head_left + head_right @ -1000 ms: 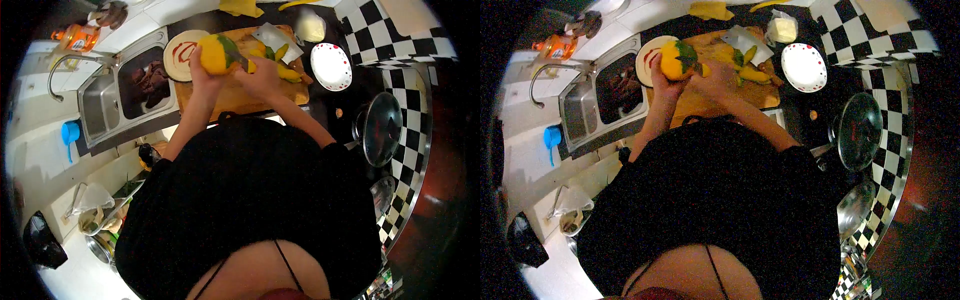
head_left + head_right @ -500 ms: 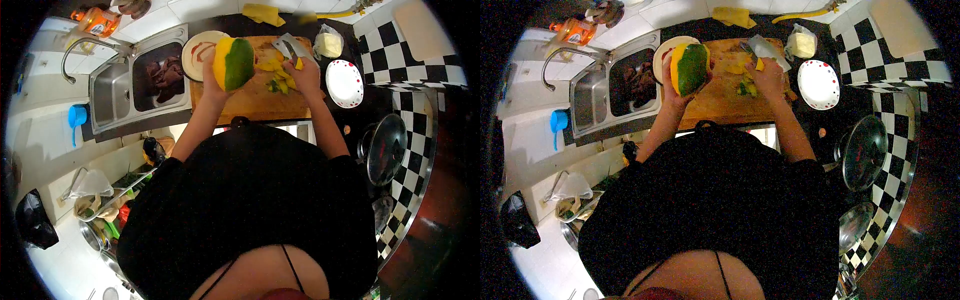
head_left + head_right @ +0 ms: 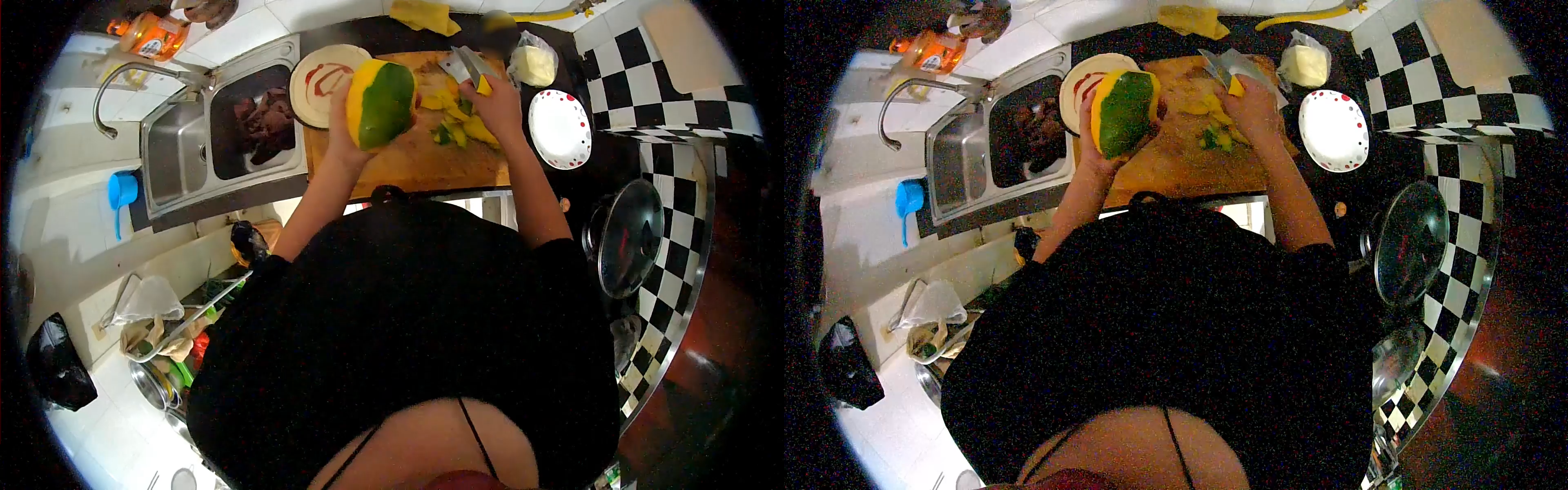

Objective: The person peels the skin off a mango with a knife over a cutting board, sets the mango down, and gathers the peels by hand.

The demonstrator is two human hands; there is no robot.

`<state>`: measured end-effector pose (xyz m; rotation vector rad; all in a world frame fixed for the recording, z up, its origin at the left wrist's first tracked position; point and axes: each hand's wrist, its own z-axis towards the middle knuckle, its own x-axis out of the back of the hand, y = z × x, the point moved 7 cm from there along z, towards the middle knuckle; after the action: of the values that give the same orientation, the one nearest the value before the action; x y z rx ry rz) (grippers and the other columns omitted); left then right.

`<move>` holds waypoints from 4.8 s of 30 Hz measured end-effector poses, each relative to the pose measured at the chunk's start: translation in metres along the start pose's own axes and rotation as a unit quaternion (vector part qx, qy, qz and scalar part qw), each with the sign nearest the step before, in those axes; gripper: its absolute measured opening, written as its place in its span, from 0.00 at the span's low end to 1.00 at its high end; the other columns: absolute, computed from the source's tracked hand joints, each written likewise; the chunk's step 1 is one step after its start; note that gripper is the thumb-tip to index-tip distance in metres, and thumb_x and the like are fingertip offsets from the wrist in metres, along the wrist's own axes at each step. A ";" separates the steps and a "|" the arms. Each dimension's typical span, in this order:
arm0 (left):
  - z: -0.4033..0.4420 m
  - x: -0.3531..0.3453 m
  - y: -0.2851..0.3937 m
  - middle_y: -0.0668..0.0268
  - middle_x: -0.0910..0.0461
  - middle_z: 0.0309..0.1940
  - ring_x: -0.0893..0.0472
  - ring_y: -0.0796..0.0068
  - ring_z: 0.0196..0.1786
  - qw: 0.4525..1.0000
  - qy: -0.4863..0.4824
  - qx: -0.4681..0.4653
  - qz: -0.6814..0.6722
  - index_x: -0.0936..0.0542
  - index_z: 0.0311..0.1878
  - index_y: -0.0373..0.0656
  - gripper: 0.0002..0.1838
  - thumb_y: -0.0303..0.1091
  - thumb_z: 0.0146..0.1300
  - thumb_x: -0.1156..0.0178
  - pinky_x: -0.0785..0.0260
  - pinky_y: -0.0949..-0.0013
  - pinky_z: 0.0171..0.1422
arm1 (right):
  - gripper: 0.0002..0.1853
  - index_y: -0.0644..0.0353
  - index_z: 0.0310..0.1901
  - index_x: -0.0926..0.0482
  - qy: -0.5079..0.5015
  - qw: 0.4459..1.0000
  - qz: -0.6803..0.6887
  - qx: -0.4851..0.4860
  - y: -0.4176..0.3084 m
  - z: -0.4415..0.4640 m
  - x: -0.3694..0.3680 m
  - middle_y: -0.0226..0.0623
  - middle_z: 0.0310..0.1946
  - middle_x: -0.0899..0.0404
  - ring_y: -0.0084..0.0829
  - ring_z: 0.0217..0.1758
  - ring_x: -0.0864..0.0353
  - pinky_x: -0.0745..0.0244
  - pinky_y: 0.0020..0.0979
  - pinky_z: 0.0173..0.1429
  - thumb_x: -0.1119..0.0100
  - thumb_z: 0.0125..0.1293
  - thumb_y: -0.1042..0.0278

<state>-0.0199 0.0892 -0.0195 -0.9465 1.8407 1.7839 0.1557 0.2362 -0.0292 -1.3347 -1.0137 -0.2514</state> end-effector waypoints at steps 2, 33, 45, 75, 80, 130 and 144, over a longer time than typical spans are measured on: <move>-0.002 0.002 0.007 0.58 0.31 0.58 0.32 0.52 0.60 0.982 -0.025 -0.084 0.169 0.34 0.61 0.53 0.31 0.59 0.58 0.53 0.36 0.44 0.59 | 0.24 0.58 0.46 0.23 0.042 0.999 -0.023 0.016 0.005 0.003 0.002 0.48 0.38 0.21 0.46 0.43 0.23 0.29 0.41 0.46 0.35 0.50 0.52; -0.005 -0.014 -0.028 0.57 0.28 0.54 0.25 0.59 0.54 0.971 0.053 0.137 -0.191 0.33 0.59 0.44 0.28 0.55 0.65 0.57 0.32 0.50 0.57 | 0.29 0.66 0.31 0.28 -0.103 0.981 0.130 0.105 -0.067 -0.033 -0.016 0.30 0.21 0.35 0.20 0.26 0.37 0.40 0.27 0.31 0.49 0.62 0.40; -0.013 -0.012 -0.029 0.54 0.32 0.58 0.27 0.52 0.56 0.969 0.052 0.151 -0.189 0.39 0.64 0.47 0.33 0.59 0.63 0.55 0.35 0.41 0.58 | 0.28 0.63 0.30 0.28 -0.094 0.985 0.106 0.096 -0.061 -0.036 -0.020 0.33 0.18 0.34 0.23 0.24 0.35 0.40 0.29 0.29 0.49 0.61 0.39; -0.010 -0.010 -0.021 0.54 0.27 0.52 0.23 0.59 0.50 0.979 0.066 0.151 -0.120 0.35 0.59 0.40 0.28 0.50 0.61 0.52 0.28 0.57 0.53 | 0.38 0.64 0.29 0.23 -0.098 0.991 0.033 0.082 -0.075 -0.043 -0.005 0.50 0.21 0.24 0.51 0.28 0.23 0.30 0.47 0.33 0.55 0.54 0.26; -0.007 -0.009 -0.022 0.54 0.27 0.52 0.24 0.59 0.51 0.980 0.065 0.149 -0.116 0.35 0.60 0.40 0.29 0.50 0.61 0.52 0.28 0.57 0.54 | 0.40 0.65 0.35 0.23 -0.071 0.992 0.023 0.102 -0.077 -0.042 -0.003 0.50 0.22 0.23 0.51 0.29 0.22 0.30 0.48 0.35 0.55 0.53 0.25; -0.010 -0.004 -0.031 0.52 0.27 0.51 0.22 0.50 0.47 0.961 0.046 0.247 -0.116 0.35 0.59 0.41 0.32 0.53 0.58 0.45 0.25 0.46 0.45 | 0.41 0.60 0.29 0.20 -0.135 0.988 -0.013 0.067 -0.077 -0.059 -0.006 0.48 0.22 0.23 0.49 0.30 0.22 0.28 0.46 0.36 0.55 0.48 0.21; -0.010 -0.010 -0.026 0.54 0.26 0.50 0.22 0.57 0.49 0.957 0.065 0.247 -0.139 0.33 0.58 0.40 0.27 0.47 0.60 0.47 0.27 0.53 0.51 | 0.40 0.63 0.23 0.23 -0.097 0.993 -0.044 0.057 -0.084 -0.065 -0.003 0.51 0.20 0.24 0.50 0.29 0.23 0.30 0.47 0.34 0.59 0.53 0.23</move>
<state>0.0072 0.0822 -0.0301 -1.0695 1.9801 1.0448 0.1278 0.1542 0.0325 -1.2300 -1.2334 -0.1293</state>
